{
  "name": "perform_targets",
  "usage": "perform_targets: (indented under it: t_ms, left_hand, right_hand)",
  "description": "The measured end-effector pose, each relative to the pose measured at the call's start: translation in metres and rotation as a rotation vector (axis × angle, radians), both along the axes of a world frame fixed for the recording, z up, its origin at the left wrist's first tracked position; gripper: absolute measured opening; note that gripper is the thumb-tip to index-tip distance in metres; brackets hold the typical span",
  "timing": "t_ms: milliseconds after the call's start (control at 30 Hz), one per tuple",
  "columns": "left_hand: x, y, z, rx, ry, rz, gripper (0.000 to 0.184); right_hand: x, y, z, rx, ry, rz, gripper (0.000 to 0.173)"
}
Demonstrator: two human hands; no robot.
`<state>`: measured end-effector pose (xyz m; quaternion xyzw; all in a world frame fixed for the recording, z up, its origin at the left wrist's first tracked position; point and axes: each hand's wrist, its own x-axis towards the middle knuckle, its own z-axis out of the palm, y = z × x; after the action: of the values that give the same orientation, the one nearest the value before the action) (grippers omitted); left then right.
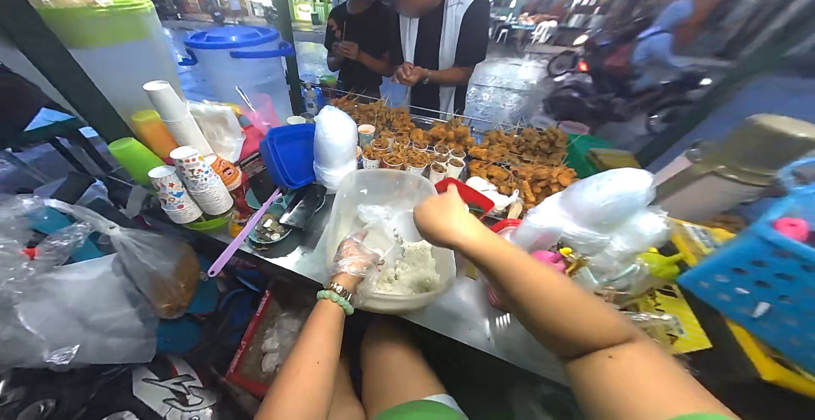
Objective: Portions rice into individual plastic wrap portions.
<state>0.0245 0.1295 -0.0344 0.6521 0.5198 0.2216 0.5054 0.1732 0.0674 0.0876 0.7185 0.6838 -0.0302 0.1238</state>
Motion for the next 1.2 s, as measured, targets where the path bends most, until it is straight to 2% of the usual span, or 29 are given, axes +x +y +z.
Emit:
perform_targets:
  t_ms: [67, 100, 133, 200, 233, 300, 367, 433, 467, 500, 567, 600, 667, 700, 733, 767, 833, 867, 933, 1000, 1033, 1067, 1100, 1133, 1167, 1200]
  left_hand:
    - [0.000, -0.001, 0.002, 0.011, -0.025, 0.003, 0.073]
    - [0.001, -0.002, 0.005, 0.033, -0.017, 0.000, 0.069]
    - [0.002, -0.004, 0.009, 0.071, 0.019, -0.004, 0.064]
    - [0.000, -0.008, 0.023, 0.181, 0.203, -0.037, 0.049]
    - [-0.003, -0.009, 0.030, 0.244, 0.325, -0.070, 0.043]
    - [-0.010, -0.009, 0.046, 0.296, 0.537, -0.104, 0.037]
    - [-0.016, -0.006, 0.060, 0.280, 0.559, -0.080, 0.035]
    - [-0.020, -0.011, 0.072, 0.311, 0.412, -0.079, 0.031]
    - [-0.019, -0.019, 0.078, 0.358, 0.272, -0.079, 0.027]
    - [-0.017, -0.029, 0.083, 0.392, 0.103, -0.081, 0.024]
    - [-0.013, -0.047, 0.088, 0.403, -0.247, -0.089, 0.024]
    - [-0.014, -0.051, 0.086, 0.425, -0.394, -0.087, 0.028]
    - [-0.020, -0.042, 0.067, 0.504, -0.513, -0.123, 0.055]
    - [-0.023, -0.038, 0.054, 0.491, -0.488, -0.150, 0.073]
    - [-0.024, -0.040, 0.041, 0.429, -0.444, -0.167, 0.083]
    - [-0.023, -0.045, 0.028, 0.369, -0.380, -0.152, 0.079]
    - [-0.018, -0.061, 0.007, 0.323, -0.288, -0.144, 0.045]
    - [-0.015, -0.066, -0.003, 0.389, -0.203, -0.152, 0.030]
    - [-0.010, -0.067, -0.013, 0.507, 0.014, -0.165, 0.029]
    - [-0.003, -0.064, -0.005, 0.492, 0.136, -0.135, 0.036]
    - [-0.001, -0.064, -0.001, 0.496, 0.132, -0.136, 0.037]
    - [0.000, -0.063, -0.002, 0.514, 0.101, -0.136, 0.035]
    - [0.000, -0.061, -0.004, 0.528, 0.057, -0.137, 0.033]
    - [0.000, -0.060, -0.007, 0.536, 0.018, -0.141, 0.031]
    - [0.000, -0.061, -0.008, 0.531, -0.015, -0.147, 0.030]
    - [0.000, -0.062, -0.008, 0.510, -0.033, -0.154, 0.031]
  right_hand:
    - [0.017, 0.010, -0.029, -0.021, 0.108, 0.113, 0.055]
    - [0.020, 0.015, -0.042, -0.015, 0.128, 0.180, 0.065]
    - [0.022, 0.018, -0.055, -0.003, 0.142, 0.241, 0.063]
    - [0.024, 0.023, -0.077, -0.003, 0.170, 0.328, 0.030]
    - [0.025, 0.024, -0.080, -0.022, 0.191, 0.343, 0.022]
    - [0.029, 0.024, -0.072, 0.000, 0.311, 0.367, 0.023]
    - [0.029, 0.018, -0.059, 0.083, 0.483, 0.392, 0.029]
    - [0.023, 0.007, -0.052, 0.120, 0.611, 0.364, 0.055]
    - [0.018, 0.003, -0.055, 0.170, 0.687, 0.342, 0.060]
    - [0.014, 0.000, -0.063, 0.259, 0.768, 0.327, 0.052]
    - [0.008, -0.004, -0.078, 0.472, 0.864, 0.304, 0.024]
    - [0.007, -0.006, -0.078, 0.541, 0.894, 0.284, 0.019]
    - [0.004, -0.013, -0.068, 0.560, 0.948, 0.246, 0.019]
    - [0.001, -0.017, -0.061, 0.526, 0.971, 0.240, 0.020]
    - [-0.004, -0.021, -0.057, 0.496, 0.988, 0.252, 0.020]
    - [-0.009, -0.024, -0.054, 0.488, 0.991, 0.284, 0.020]
    - [-0.018, -0.030, -0.052, 0.553, 0.997, 0.369, 0.018]
    - [-0.019, -0.034, -0.050, 0.588, 1.017, 0.383, 0.018]
    - [-0.012, -0.039, -0.045, 0.662, 1.130, 0.334, 0.017]
    - [0.002, -0.042, -0.042, 0.731, 1.375, 0.239, 0.016]
    - [0.010, -0.041, -0.045, 0.757, 1.533, 0.210, 0.018]
    - [0.018, -0.040, -0.050, 0.748, 1.677, 0.198, 0.032]
    - [0.025, -0.039, -0.057, 0.686, 1.747, 0.196, 0.058]
    - [0.029, -0.036, -0.066, 0.596, 1.723, 0.185, 0.083]
    - [0.027, -0.035, -0.076, 0.498, 1.654, 0.158, 0.097]
    - [0.022, -0.034, -0.088, 0.413, 1.594, 0.137, 0.097]
